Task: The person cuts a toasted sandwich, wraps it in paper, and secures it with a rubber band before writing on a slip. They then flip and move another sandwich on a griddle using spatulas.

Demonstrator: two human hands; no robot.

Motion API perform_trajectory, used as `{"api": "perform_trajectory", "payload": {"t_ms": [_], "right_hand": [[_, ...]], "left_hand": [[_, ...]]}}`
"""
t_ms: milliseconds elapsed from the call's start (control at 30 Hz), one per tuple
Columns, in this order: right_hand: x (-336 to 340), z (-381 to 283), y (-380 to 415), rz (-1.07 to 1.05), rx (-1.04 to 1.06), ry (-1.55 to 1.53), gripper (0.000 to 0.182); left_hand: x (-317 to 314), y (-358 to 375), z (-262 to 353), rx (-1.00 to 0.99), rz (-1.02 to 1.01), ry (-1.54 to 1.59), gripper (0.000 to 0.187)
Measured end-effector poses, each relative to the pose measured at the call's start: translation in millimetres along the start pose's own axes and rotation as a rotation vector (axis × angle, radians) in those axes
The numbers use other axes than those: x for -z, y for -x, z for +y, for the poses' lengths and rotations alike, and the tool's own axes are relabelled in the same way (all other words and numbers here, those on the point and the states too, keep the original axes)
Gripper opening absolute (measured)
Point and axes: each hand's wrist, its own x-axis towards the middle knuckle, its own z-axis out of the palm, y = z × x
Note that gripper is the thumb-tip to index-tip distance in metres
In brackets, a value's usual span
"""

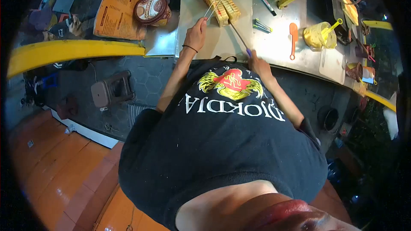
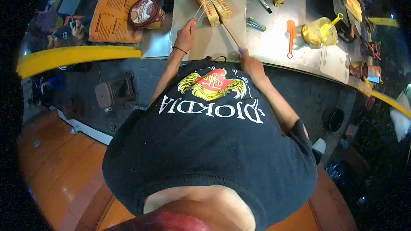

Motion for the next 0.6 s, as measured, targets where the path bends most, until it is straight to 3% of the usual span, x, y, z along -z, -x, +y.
{"api": "perform_trajectory", "payload": {"t_ms": [100,233,333,433,467,600], "right_hand": [[3.3,-4.9,0.0,0.011,-0.038,-0.004,0.026],[2.4,-48.5,-88.6,0.280,0.086,-0.064,0.023],[-16.1,-29.3,-77.3,0.270,0.092,-0.066,0.023],[-25.2,17.6,8.9,0.155,-0.006,0.025,0.026],[-10.9,12.1,22.2,-0.027,-0.074,-0.002,0.027],[-17.7,-1.7,-37.7,0.121,-0.027,-0.047,0.027]], "left_hand": [[-6.7,1.8,-7.6,-0.095,0.044,0.011,0.032],[-8.4,3.3,-7.1,-0.098,0.033,0.029,0.032],[0.0,6.5,-4.9,-0.160,0.061,-0.027,0.032],[-0.3,3.8,-0.7,-0.060,0.069,-0.006,0.031],[-1.3,5.1,-2.0,-0.060,0.055,0.005,0.031],[-4.2,8.4,-1.2,-0.075,0.032,0.003,0.032]]}}
